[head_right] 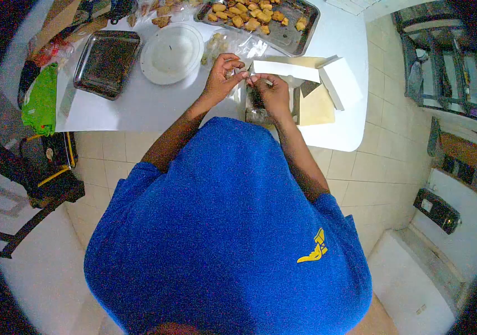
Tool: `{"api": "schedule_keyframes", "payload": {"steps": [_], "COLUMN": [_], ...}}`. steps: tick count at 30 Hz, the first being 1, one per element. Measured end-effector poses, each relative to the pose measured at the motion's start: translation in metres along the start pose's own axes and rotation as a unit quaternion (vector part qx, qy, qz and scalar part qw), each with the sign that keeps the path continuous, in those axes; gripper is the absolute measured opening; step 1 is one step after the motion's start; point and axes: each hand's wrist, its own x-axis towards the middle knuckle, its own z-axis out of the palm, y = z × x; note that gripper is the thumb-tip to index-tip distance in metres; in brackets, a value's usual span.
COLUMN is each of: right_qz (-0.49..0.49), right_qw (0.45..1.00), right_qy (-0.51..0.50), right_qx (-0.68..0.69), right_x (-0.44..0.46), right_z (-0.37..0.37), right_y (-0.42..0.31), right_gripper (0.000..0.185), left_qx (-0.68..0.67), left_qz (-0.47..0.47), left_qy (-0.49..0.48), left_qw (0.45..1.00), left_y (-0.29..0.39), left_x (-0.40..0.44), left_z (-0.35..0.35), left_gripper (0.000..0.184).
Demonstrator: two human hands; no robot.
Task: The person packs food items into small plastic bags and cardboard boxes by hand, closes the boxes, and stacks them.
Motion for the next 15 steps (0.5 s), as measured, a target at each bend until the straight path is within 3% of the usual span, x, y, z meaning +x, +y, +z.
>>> {"api": "schedule_keyframes", "payload": {"steps": [12,15], "right_qz": [-0.112,-0.077], "right_qw": [0.988,0.992], "right_qy": [0.047,0.05], "right_qx": [-0.095,-0.085], "right_x": [0.007,0.003], "right_z": [-0.005,-0.006], "right_y": [0.02,0.016], "right_gripper": [0.016,0.018], "left_qx": [-0.084,-0.084], "left_qz": [-0.084,-0.101], "left_qy": [0.037,0.022], "left_qw": [0.992,0.991], "left_y": [-0.002,0.003], "left_x": [0.0,-0.001], "left_z": [0.005,0.005], "left_gripper": [0.048,0.047]}}
